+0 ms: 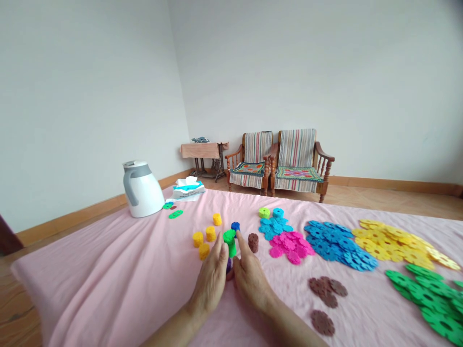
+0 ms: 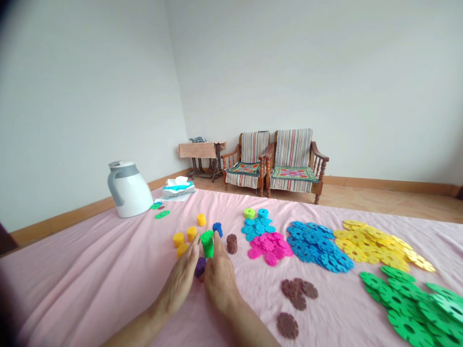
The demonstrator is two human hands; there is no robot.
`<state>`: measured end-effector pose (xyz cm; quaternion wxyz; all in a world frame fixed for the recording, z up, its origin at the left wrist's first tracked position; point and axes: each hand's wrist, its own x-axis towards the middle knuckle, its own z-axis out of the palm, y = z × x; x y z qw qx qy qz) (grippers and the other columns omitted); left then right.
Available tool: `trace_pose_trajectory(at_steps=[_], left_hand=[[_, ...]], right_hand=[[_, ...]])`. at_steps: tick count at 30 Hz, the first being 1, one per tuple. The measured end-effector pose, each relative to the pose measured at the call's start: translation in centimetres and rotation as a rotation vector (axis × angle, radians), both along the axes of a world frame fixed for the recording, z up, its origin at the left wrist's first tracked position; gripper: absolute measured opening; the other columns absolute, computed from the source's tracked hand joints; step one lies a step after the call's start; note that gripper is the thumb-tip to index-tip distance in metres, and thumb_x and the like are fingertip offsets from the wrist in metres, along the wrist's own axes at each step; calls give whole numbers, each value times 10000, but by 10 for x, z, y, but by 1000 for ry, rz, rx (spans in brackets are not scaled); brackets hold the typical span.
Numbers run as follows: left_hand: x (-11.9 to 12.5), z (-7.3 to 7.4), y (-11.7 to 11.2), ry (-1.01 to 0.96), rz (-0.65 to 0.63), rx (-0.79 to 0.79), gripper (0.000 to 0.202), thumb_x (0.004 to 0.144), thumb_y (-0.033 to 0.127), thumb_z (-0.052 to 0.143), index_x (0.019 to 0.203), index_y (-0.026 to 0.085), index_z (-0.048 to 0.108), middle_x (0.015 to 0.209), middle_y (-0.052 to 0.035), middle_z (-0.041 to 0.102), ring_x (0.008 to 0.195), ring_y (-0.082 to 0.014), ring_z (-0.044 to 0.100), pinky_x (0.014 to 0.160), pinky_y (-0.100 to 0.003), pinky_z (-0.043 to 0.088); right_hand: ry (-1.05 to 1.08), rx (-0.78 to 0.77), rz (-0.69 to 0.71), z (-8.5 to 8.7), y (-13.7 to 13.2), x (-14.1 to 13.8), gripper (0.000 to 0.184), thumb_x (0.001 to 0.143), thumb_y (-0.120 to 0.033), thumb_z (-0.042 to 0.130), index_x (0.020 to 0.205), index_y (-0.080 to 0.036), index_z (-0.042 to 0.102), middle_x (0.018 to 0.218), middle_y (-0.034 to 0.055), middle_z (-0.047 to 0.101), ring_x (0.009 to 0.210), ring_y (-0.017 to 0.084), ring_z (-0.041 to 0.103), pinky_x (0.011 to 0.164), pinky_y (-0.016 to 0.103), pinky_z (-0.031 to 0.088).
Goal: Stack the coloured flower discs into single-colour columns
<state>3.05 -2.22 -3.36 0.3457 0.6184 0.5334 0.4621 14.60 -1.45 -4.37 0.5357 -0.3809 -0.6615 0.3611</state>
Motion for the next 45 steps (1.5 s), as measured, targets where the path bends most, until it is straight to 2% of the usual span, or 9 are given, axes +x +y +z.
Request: trace_pose_trajectory(at_steps=[5,10,19,22,26,30,34,36,45], left_hand=[[0,1,-1,20,-12,-7,677,906,607,267,1384,133,345,1508,-108,247,1396,-203,184,1146,-349,152],[0,3,0,25,-30,-2,694,911,605,254,1393,110,322,1510,-122,237,1396,-193,187,1148,-338,139],[0,0,0,33,-7,11,658,920,594,259,1400,149,324,1517,-95,230,1405,-198,146,1147,-335,148],[-1,4,0,33,55,140,581,942,541,281,1399,185,327,1509,-71,257,1405,-209,146,1151,-356,140],[-2,13,-9,82,107,423,439,960,398,370,1369,239,348,1437,-72,370,1329,-232,333,1111,-395,255],[11,28,-26,286,-137,529,215,918,256,470,1111,217,556,1139,-72,584,1095,-217,534,974,-337,401],[44,42,-42,525,-562,334,140,834,157,567,959,203,610,965,-41,610,933,-188,568,859,-289,440],[64,44,-46,595,-669,251,186,787,145,619,966,197,616,960,-37,601,874,-179,568,804,-277,448],[121,35,-38,663,-692,133,235,683,171,718,911,202,675,883,-29,583,821,-193,552,714,-274,432]], right_hand=[[-7,-13,14,3,0,0,616,778,-57,382,1377,-202,380,1236,91,572,1102,185,572,788,259,541],[59,-84,57,3,-3,-1,615,784,-60,368,1378,-219,368,1210,90,577,934,163,636,629,229,551],[88,-136,11,-1,-3,-4,521,827,-136,388,1342,-215,382,1037,64,630,628,105,620,567,237,521],[109,-104,-100,12,-7,-2,461,856,-213,378,1315,-177,400,1053,91,610,584,103,609,568,270,525],[73,-59,-227,37,-16,29,378,870,-293,381,1208,-163,488,1011,99,630,592,121,622,573,289,519],[-13,-58,-398,39,-21,101,373,839,-343,413,1156,-166,500,1070,107,635,640,146,651,564,282,507],[-181,-128,-640,17,-24,177,385,827,-358,364,1123,-162,512,975,92,662,570,148,644,501,265,469],[-278,-150,-715,5,-25,201,381,836,-367,348,1110,-167,522,921,78,678,576,152,651,550,274,479],[-388,-112,-747,-9,-30,216,356,862,-331,324,1073,-174,563,848,64,715,611,163,663,631,281,477]])
